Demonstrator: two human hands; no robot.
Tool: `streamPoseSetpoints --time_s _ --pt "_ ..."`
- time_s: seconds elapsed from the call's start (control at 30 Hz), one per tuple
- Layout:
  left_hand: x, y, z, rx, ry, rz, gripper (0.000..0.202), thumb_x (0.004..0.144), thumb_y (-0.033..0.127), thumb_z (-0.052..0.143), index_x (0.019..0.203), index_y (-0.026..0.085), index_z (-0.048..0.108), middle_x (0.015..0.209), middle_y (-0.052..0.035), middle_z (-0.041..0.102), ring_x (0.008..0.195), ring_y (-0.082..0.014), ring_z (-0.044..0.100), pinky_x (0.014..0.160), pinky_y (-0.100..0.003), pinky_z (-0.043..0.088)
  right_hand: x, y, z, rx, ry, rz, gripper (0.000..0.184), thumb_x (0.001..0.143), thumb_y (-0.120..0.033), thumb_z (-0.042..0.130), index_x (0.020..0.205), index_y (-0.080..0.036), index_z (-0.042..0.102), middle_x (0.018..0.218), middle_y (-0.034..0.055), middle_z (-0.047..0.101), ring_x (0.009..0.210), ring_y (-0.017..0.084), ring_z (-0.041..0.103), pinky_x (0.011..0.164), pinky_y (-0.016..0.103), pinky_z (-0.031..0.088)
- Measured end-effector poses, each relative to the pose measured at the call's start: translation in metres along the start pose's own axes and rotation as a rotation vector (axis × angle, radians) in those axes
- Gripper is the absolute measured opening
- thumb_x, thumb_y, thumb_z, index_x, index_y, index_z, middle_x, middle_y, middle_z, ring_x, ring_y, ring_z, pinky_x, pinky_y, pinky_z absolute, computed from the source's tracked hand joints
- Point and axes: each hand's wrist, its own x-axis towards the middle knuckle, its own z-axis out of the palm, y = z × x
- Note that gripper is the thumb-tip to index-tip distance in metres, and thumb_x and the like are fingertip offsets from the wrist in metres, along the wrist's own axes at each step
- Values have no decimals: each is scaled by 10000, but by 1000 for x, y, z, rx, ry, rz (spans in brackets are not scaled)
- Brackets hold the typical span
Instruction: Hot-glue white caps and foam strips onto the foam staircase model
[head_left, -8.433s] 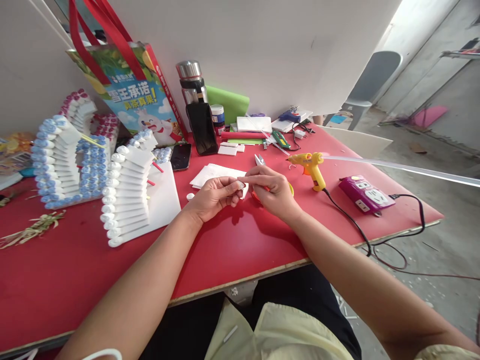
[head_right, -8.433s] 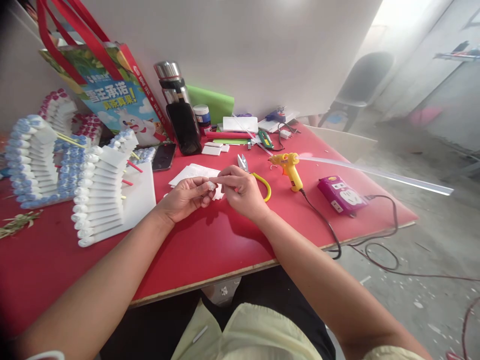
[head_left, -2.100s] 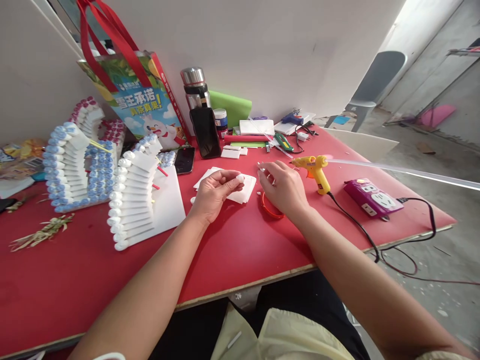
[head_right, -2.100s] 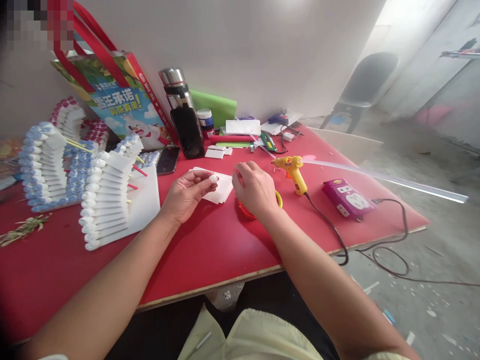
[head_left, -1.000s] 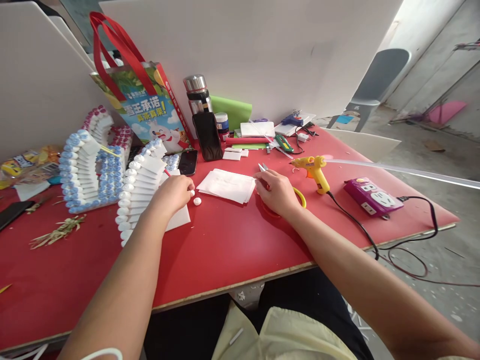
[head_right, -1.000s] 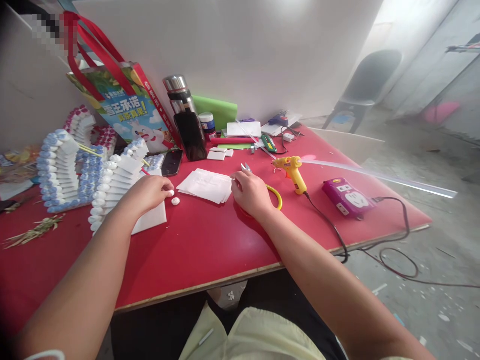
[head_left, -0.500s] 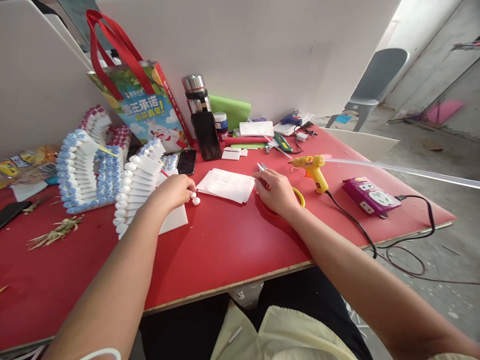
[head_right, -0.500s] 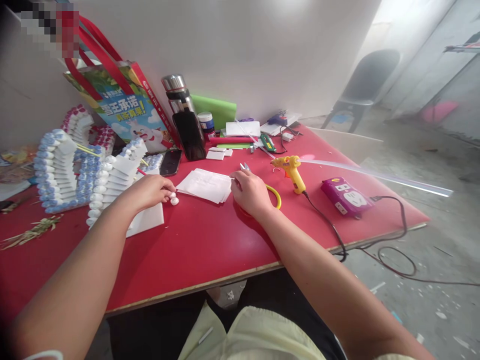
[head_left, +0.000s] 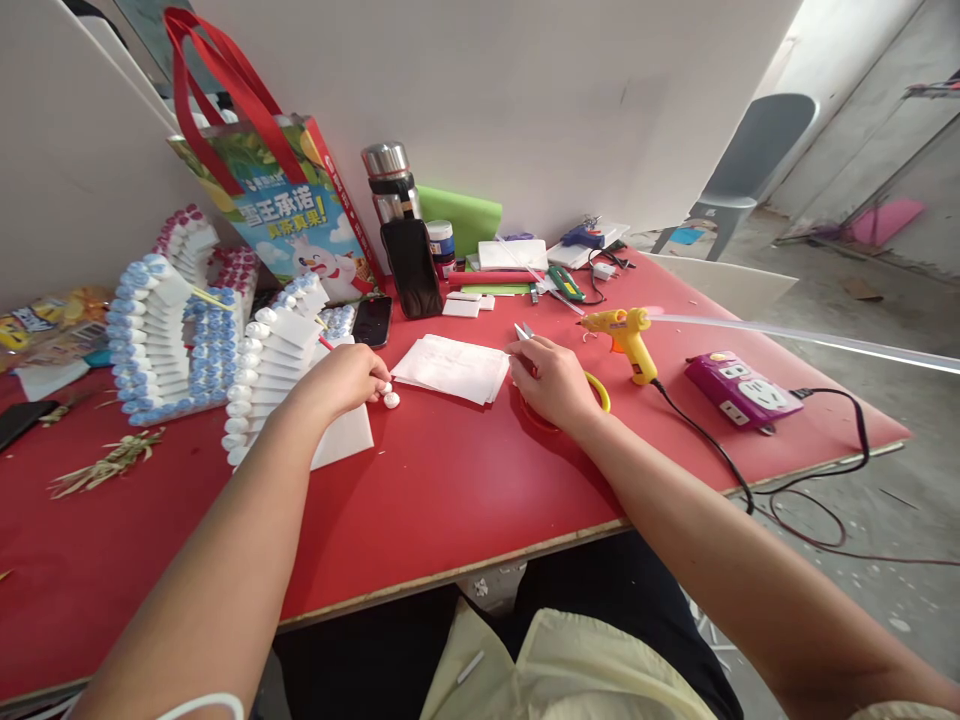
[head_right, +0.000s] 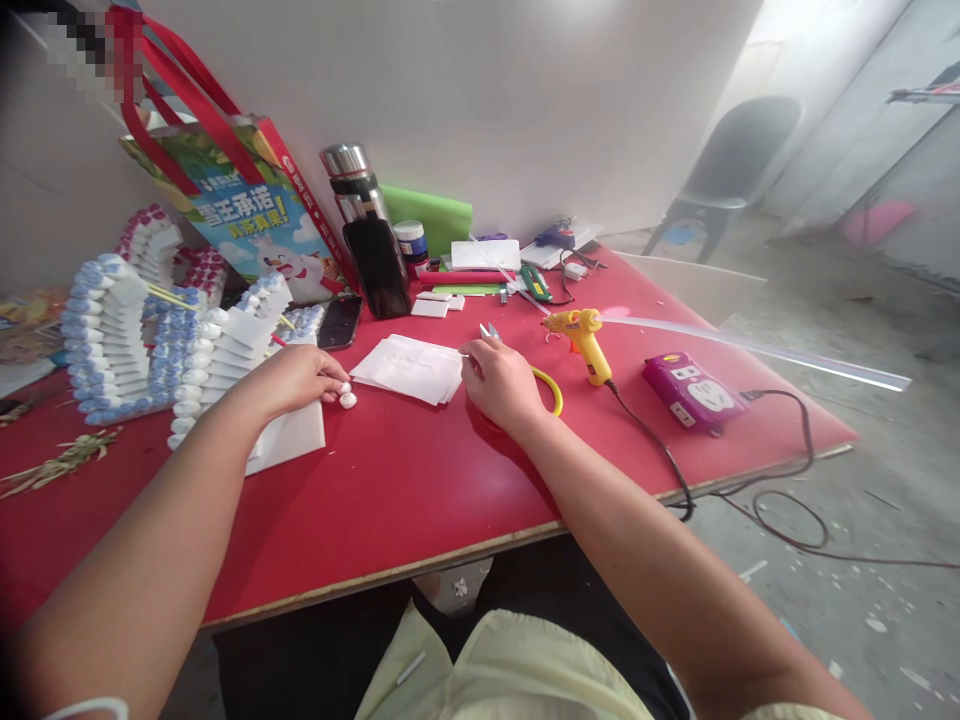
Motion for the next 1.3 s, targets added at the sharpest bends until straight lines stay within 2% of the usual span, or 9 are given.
streamPoseSetpoints --time_s 0.1,0.23,0.43,0.57,0.73,0.87,1.03,1.2,1.3 --pt "-1 1 5 39 60 13 130 680 356 738 683 239 793 645 -74 738 709 -263 709 631 -310 499 0 -1 0 -5 -7 3 202 902 -194 517 952 -197 713 911 77 713 748 213 618 702 324 448" --pt "-4 3 12 109 128 28 102 675 324 723 690 250 793 762 -72 770 841 -273 714 686 -297 499 -1 -2 1 -12 -11 4 203 900 -193 518 951 -199 715 918 78 715 760 216 622 700 322 446" --pt "-8 3 13 119 153 12 114 678 293 699 723 250 795 847 -67 788 904 -268 710 718 -281 497 -3 -6 4 -33 -29 -2 226 925 -199 509 981 -181 727 941 81 712 706 192 600 663 316 440" --pt "-12 7 8 31 102 10 126 705 307 686 738 241 789 770 -63 777 832 -258 720 683 -282 504 -4 -11 5 -37 -55 -87 216 969 -293 547 1008 -181 728 920 75 699 728 186 613 684 317 468" --pt "-16 14 -3 -67 1 -80 252 709 194 652 924 181 782 815 -83 784 741 -245 736 671 -300 519 -4 -17 7 -126 -194 -294 349 907 -453 692 1114 -173 707 1065 117 697 988 278 624 858 405 493" --pt "-17 16 -18 74 42 -88 314 783 184 579 1036 150 762 716 -94 755 791 -282 744 715 -326 513 -4 -20 6 -162 -274 -312 440 861 -473 747 1157 -156 675 1152 146 669 1042 305 599 906 448 481" --pt "-20 19 -32 179 115 -81 225 764 176 589 905 211 761 640 -66 733 868 -314 722 708 -341 485 -5 -19 5 -161 -298 -282 386 873 -429 741 1145 -167 662 1159 145 664 1051 301 590 907 445 473" --pt "-19 19 -24 172 141 -50 135 823 270 589 812 225 716 597 -51 693 721 -282 705 664 -346 453 -4 -17 7 -152 -300 -263 345 883 -417 727 1108 -162 669 1121 134 672 1028 290 595 900 431 473" --pt "-14 15 -12 206 153 -29 188 803 349 654 929 224 715 819 -65 754 636 -245 682 622 -339 439 -4 -17 6 -148 -289 -257 310 890 -383 717 1108 -169 668 1106 129 676 1019 286 599 891 423 475"
